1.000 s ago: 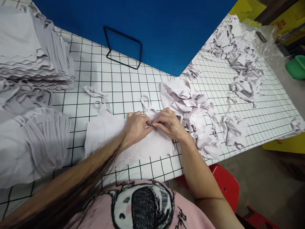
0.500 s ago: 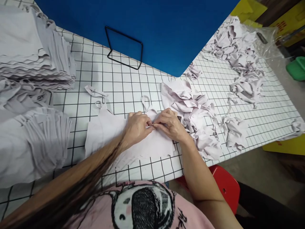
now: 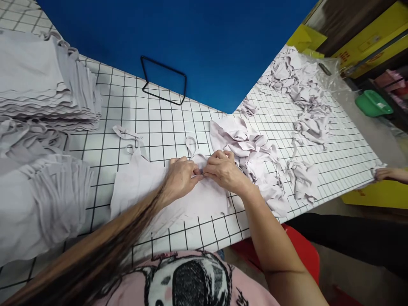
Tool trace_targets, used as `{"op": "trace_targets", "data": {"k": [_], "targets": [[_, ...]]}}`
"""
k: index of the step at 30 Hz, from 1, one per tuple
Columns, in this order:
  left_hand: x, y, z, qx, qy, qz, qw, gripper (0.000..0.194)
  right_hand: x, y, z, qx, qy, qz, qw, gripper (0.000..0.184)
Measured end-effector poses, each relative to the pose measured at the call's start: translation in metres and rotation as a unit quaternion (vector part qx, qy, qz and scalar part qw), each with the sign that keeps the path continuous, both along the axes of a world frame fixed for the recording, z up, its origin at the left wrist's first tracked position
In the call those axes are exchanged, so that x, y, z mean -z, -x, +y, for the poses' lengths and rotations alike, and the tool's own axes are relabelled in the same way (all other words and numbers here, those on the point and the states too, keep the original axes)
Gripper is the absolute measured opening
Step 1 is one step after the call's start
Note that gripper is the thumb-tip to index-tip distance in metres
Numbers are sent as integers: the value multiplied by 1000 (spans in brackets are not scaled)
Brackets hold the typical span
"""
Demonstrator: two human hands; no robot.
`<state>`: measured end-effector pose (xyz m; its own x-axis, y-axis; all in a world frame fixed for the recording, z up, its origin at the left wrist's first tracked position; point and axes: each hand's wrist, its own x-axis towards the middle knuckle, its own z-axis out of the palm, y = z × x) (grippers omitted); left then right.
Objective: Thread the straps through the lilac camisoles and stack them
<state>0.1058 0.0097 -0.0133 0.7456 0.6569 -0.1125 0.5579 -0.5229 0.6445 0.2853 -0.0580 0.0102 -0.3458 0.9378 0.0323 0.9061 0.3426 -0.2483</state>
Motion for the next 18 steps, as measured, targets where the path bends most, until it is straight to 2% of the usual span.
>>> {"op": "trace_targets", "data": {"k": [5,10,12,15,18], "targets": [[3,1,1,4,-20,-11,1000,29,-6,-4,8,-47,5,-64,997,24],[2,7,0,5,-26,-32,999,30,-19,-3,16,-54,20,-98,993,14],[4,7,3,-8,-24,-37,999,29,-24,-5,23,-66,0,-104,992,11],[7,7,3,-2,-32,-59,998,26,-31,-11,38,-31,-61,-80,994,12],[5,8,-1,4,-43,-69,997,21,-32,-16,57,46,-120,22,991,11]]}}
